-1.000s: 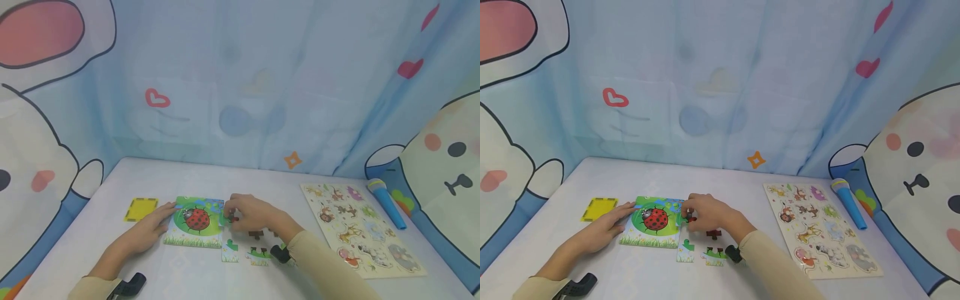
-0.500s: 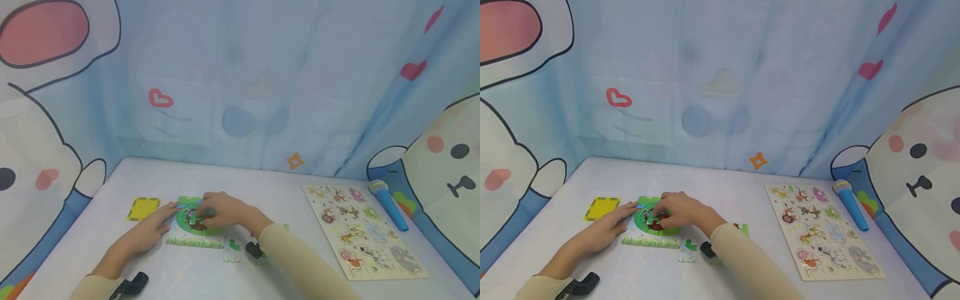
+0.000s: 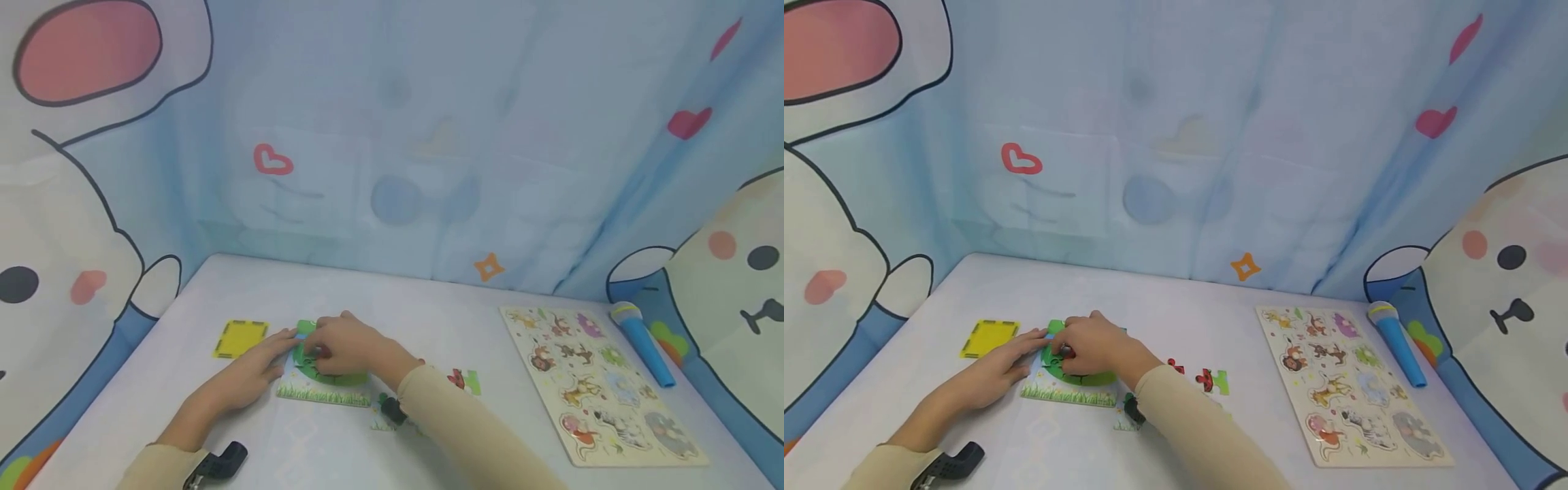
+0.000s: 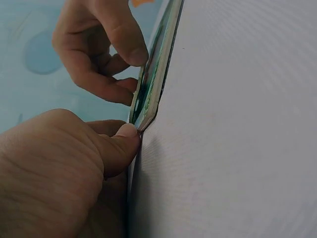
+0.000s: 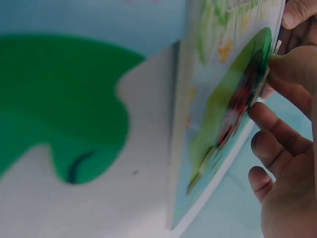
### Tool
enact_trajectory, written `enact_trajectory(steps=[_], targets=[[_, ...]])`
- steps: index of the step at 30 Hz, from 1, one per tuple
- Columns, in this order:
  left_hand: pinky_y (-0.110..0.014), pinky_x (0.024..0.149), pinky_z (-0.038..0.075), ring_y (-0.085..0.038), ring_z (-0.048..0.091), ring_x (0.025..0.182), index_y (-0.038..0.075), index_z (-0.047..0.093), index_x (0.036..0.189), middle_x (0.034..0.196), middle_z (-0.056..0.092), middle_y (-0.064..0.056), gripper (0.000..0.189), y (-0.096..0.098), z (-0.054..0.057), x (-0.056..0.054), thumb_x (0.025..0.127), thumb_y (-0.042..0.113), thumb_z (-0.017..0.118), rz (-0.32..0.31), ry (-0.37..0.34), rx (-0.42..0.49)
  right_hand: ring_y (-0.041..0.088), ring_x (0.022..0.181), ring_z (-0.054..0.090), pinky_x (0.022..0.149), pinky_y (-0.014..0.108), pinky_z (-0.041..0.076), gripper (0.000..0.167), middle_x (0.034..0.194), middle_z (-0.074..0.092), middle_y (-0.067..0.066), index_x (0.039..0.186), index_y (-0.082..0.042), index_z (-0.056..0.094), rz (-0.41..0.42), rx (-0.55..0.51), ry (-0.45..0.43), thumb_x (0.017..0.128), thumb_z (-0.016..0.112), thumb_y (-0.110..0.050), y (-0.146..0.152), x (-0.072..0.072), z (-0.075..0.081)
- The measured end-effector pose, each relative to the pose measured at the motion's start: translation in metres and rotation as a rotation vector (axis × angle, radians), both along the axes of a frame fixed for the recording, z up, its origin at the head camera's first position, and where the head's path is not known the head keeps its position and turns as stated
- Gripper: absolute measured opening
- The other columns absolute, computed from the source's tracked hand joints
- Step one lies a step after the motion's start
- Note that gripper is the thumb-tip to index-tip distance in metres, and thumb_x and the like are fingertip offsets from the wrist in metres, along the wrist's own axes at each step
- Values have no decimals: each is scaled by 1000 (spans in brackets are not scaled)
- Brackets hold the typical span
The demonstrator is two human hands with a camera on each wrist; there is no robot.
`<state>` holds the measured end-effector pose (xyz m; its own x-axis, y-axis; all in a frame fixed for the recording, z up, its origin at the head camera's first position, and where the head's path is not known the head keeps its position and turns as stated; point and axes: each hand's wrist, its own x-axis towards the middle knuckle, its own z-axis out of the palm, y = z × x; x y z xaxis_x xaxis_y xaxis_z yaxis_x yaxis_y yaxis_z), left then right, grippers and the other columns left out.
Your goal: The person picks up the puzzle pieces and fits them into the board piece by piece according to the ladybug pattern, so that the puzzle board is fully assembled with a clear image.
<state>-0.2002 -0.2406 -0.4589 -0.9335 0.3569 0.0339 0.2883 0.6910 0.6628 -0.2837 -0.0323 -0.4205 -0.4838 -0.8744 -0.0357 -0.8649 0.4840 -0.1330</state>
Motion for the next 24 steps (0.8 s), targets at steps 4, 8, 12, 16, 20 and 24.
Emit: enact_trajectory(steps=[4, 8, 12, 16, 20, 24], targets=[[-57, 114, 20, -34, 19, 146, 11, 42, 148, 158, 28, -10, 52, 0, 0, -1, 98, 3, 54, 2, 0, 0, 4, 69, 42, 72, 27, 36, 20, 74, 50, -16, 102, -28, 74, 27, 69, 114, 84, 66, -24, -8, 5, 2], [-58, 114, 20, -36, 19, 145, 11, 43, 147, 157, 28, -11, 51, -2, 0, -1, 98, 2, 52, -10, 4, 5, 4, 67, 44, 74, 27, 40, 14, 72, 50, -16, 97, -28, 74, 26, 136, 171, 86, 66, -26, -15, 10, 2], [-60, 113, 20, -39, 19, 144, 9, 43, 147, 157, 28, -14, 50, 0, 4, 1, 98, 2, 50, -32, 5, -2, 3, 69, 45, 82, 32, 44, 21, 75, 51, -16, 109, -27, 73, -5, 143, 110, 89, 66, -26, -11, 12, 2], [-60, 113, 19, -40, 18, 144, 6, 43, 146, 157, 27, -16, 49, 2, 6, 2, 98, 1, 49, -40, 2, -8, 0, 82, 53, 91, 36, 45, 29, 91, 60, -17, 122, -25, 67, -6, 58, -80, 93, 63, -25, 8, 6, 2], [-60, 114, 18, -40, 16, 145, 5, 44, 146, 157, 26, -16, 48, 2, 4, 1, 98, -1, 48, -35, 3, -2, 6, 114, 55, 104, 46, 39, 33, 120, 63, -16, 129, -25, 64, -47, -41, -177, 96, 61, -28, 35, -2, 4], [-61, 113, 18, -40, 16, 145, 6, 44, 146, 157, 26, -16, 49, 2, 4, 1, 98, -1, 49, -34, 9, -6, 15, 125, 49, 105, 59, 31, 34, 127, 60, -12, 128, -25, 65, -125, -96, -175, 95, 61, -28, 67, -6, 6]])
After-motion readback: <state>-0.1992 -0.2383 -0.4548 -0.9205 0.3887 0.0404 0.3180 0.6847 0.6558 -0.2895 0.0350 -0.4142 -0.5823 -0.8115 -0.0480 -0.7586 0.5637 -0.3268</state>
